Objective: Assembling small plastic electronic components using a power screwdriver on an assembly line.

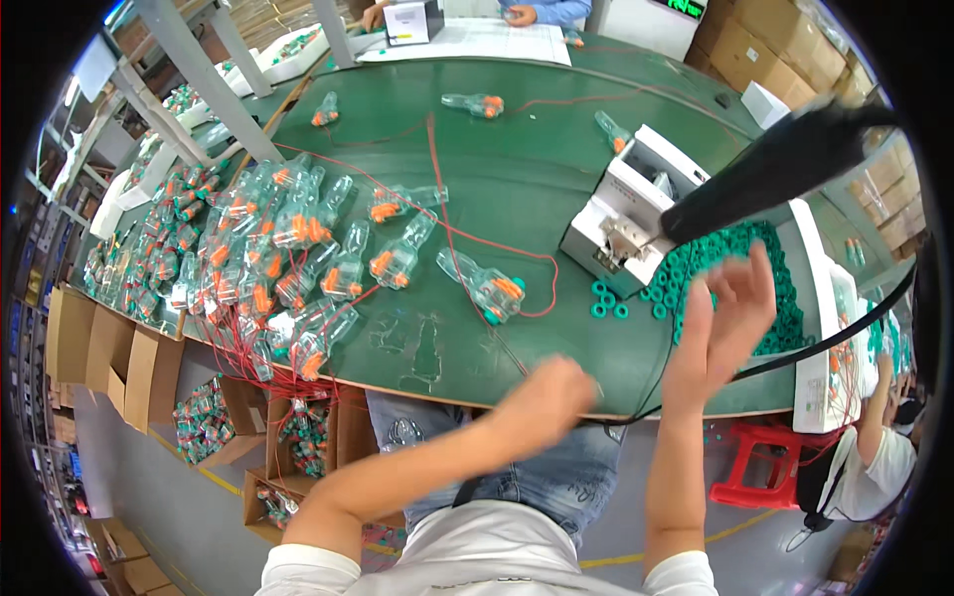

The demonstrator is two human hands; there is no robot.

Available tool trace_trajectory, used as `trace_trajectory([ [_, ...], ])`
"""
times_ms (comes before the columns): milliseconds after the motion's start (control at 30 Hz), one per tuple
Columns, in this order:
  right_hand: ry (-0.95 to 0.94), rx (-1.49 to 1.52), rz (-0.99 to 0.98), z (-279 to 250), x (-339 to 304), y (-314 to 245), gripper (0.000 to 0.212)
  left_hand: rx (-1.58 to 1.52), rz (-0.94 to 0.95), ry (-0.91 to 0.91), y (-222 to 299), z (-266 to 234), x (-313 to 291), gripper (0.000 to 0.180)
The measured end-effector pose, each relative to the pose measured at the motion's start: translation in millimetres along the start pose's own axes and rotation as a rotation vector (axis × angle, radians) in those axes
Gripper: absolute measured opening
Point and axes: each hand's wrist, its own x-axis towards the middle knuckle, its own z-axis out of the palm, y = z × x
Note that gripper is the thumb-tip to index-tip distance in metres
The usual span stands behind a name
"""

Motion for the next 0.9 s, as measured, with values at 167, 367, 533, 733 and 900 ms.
trace_trajectory([
  [167,-0.636,-0.09,0.475,43,-14,-6,0.075,-0.488,0.313,-0.321,118,43,-15,0.016],
  [367,-0.949,0.257,1.177,87,-14,-4,0.074,-0.794,0.437,-0.135,166,96,-19,0.024],
  [533,-0.655,0.266,0.851,45,-17,-24,0.024,-0.444,0.529,-0.043,105,-1,-18,0.028],
  [733,-0.769,-0.026,0.654,-28,-66,-72,0.019,0.364,-0.409,0.704,-108,-178,57,0.028],
  [900,-1.121,-0.048,0.281,-41,-115,-87,0.016,0.75,-0.89,0.375,-239,-199,91,0.056],
])
